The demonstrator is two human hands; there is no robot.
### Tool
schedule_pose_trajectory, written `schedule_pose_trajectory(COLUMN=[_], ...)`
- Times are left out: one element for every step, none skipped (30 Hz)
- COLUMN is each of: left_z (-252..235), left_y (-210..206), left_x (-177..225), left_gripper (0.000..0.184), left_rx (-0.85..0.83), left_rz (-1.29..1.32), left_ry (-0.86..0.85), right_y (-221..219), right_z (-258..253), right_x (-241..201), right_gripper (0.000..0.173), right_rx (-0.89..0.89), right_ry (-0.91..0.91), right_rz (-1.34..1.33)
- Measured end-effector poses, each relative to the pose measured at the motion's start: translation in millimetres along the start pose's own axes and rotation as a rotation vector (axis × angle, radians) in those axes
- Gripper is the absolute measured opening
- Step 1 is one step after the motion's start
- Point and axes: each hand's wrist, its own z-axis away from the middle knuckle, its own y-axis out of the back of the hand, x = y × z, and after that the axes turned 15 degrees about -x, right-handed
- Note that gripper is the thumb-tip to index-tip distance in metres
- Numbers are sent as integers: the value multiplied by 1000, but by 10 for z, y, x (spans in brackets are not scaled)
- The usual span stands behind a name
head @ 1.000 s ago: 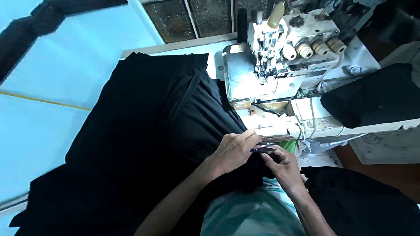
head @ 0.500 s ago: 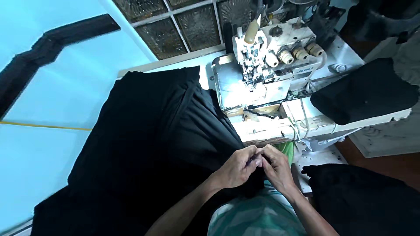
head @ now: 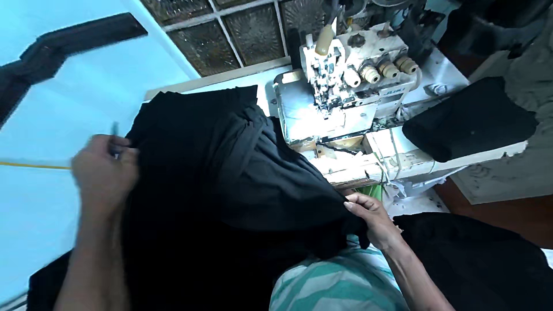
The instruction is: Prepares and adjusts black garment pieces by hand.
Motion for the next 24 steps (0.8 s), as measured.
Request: schedule_pose_trajectory(left_z=[222, 419, 590, 740, 882, 1014, 1137, 1243, 1326, 1390, 1433, 1458, 1471, 1476, 1474, 1465, 1453, 1437, 1416, 1387, 1345, 1292, 1230, 1156], left_y=[-69, -162, -287, -443, -617, -799, -940, -1045, -1133, -1201, -1251, -1285, -1310, -1333, -1350, -1353, -1350, -1348, -1353, -1361, -1365, -1370, -1381, -1399], left_x=[385, 734, 1036, 1259, 1442, 1601, 1766, 1924, 2063, 2182, 2269, 2332, 2380, 2415, 2444, 2465, 2484, 2502, 2521, 2538, 2557, 2580, 2608, 2638], left_gripper=[42, 43, 45, 44, 43, 44, 42, 39, 36, 33, 31, 31, 31, 31, 31, 31, 30, 30, 31, 31, 32, 32, 33, 33], left_rx=[-82, -170, -262, -355, -429, -473, -497, -492, -449, -378, -314, -272, -247, -228, -211, -197, -186, -174, -159, -143, -133, -128, -125, -119], left_rz=[72, 146, 224, 296, 363, 421, 481, 521, 534, 527, 507, 477, 440, 406, 379, 351, 323, 295, 275, 259, 247, 235, 224, 214], left_ry=[-29, -33, -45, -96, -182, -282, -385, -476, -546, -590, -610, -613, -604, -589, -572, -558, -547, -539, -534, -530, -525, -516, -502, -486], right_y=[-43, -91, -138, -178, -208, -235, -261, -282, -297, -311, -326, -346, -366, -384, -395, -401, -404, -406, -406, -404, -400, -391, -382, -370], right_z=[-26, -42, -47, -45, -40, -31, -24, -18, -14, -14, -19, -27, -37, -47, -62, -85, -113, -144, -176, -214, -264, -326, -398, -479], right_x=[-31, -74, -119, -160, -194, -224, -247, -260, -259, -248, -239, -241, -248, -255, -260, -261, -262, -268, -282, -303, -328, -352, -379, -410], right_gripper=[17, 17, 18, 18, 19, 20, 21, 22, 23, 23, 22, 22, 23, 23, 23, 23, 23, 23, 23, 24, 24, 24, 25, 25], right_rx=[-45, -77, -94, -102, -101, -94, -79, -60, -43, -28, -11, 6, 23, 36, 43, 46, 53, 64, 76, 87, 98, 107, 114, 112], right_ry=[3, 5, 9, 12, 14, 17, 18, 21, 29, 42, 55, 64, 67, 69, 72, 77, 81, 84, 86, 87, 85, 78, 65, 53], right_rz=[-43, -80, -118, -151, -179, -203, -218, -223, -221, -216, -217, -220, -222, -224, -224, -219, -211, -203, -201, -206, -216, -223, -234, -254])
